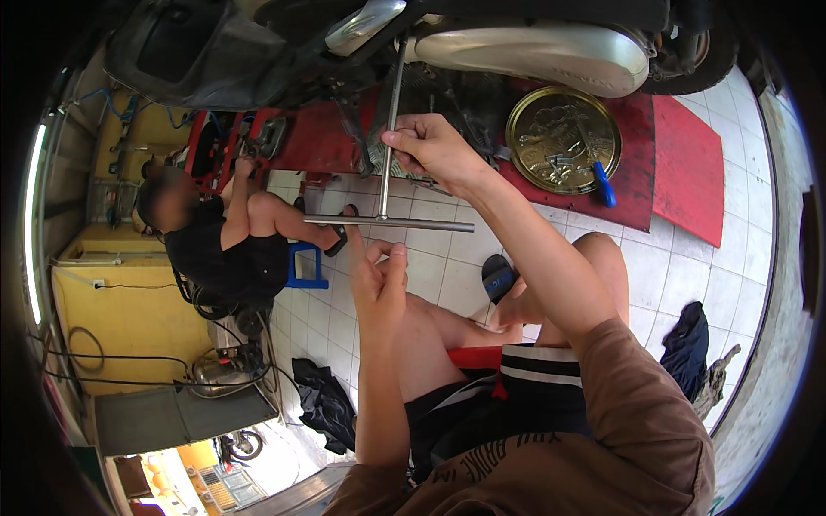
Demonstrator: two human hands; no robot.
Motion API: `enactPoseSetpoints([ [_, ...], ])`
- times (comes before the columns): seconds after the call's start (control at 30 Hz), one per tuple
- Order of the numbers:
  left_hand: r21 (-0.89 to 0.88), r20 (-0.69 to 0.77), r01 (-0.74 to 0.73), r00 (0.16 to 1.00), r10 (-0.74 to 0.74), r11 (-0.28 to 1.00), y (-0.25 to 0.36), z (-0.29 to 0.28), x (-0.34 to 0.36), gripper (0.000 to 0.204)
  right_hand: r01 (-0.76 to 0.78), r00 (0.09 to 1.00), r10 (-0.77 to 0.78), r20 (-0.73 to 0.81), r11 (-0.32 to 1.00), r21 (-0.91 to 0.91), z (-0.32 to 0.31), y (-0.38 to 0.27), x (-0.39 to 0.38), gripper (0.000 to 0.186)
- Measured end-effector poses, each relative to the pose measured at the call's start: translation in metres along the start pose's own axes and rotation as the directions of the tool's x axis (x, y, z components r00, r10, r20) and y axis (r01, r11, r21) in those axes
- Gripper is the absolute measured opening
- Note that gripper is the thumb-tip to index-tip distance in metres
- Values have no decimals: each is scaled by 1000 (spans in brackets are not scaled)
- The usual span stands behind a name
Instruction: The person uses a T-handle wrench to loosen and tighten bolts on the underside of a white motorcycle. They repeatedly adjust the tool and reposition their hands to access different fasteners while sitting on a stool in a workshop.
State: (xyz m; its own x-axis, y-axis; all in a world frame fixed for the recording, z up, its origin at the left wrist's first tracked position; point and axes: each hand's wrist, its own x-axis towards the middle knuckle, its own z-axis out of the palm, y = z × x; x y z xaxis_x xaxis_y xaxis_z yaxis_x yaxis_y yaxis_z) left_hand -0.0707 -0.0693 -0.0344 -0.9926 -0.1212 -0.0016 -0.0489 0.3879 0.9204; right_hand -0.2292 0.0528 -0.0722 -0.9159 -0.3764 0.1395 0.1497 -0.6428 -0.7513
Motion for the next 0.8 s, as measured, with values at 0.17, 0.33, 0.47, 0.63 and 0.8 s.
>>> enactPoseSetpoints([
  [0.17, 185, 371, -159, 925, 81, 970, -7, -8, 3, 78, 10, 1000, -10, -10, 1000, 18, -3, 1, 2, 20],
  [0.33, -10, -32, -5, 999, 4, 1000, 18, 2, 5, 65, 7, 1000, -7, -16, 1000, -9, -1, 1, -1, 20],
  [0.47, 197, 374, -153, 925, 70, 968, 3, -3, -1, 74, 3, 999, -3, -33, 1000, 1, 0, 0, 0, 20],
  [0.63, 10, -200, -20, 980, 21, 1000, 6, 6, 5, 51, -6, 1000, 6, -13, 1000, 0, -1, 3, 0, 19],
  [0.8, 117, 262, 90, 958, -118, 989, 8, 4, 1, 42, -35, 999, 35, -21, 999, 4, -3, 8, 3, 20],
])
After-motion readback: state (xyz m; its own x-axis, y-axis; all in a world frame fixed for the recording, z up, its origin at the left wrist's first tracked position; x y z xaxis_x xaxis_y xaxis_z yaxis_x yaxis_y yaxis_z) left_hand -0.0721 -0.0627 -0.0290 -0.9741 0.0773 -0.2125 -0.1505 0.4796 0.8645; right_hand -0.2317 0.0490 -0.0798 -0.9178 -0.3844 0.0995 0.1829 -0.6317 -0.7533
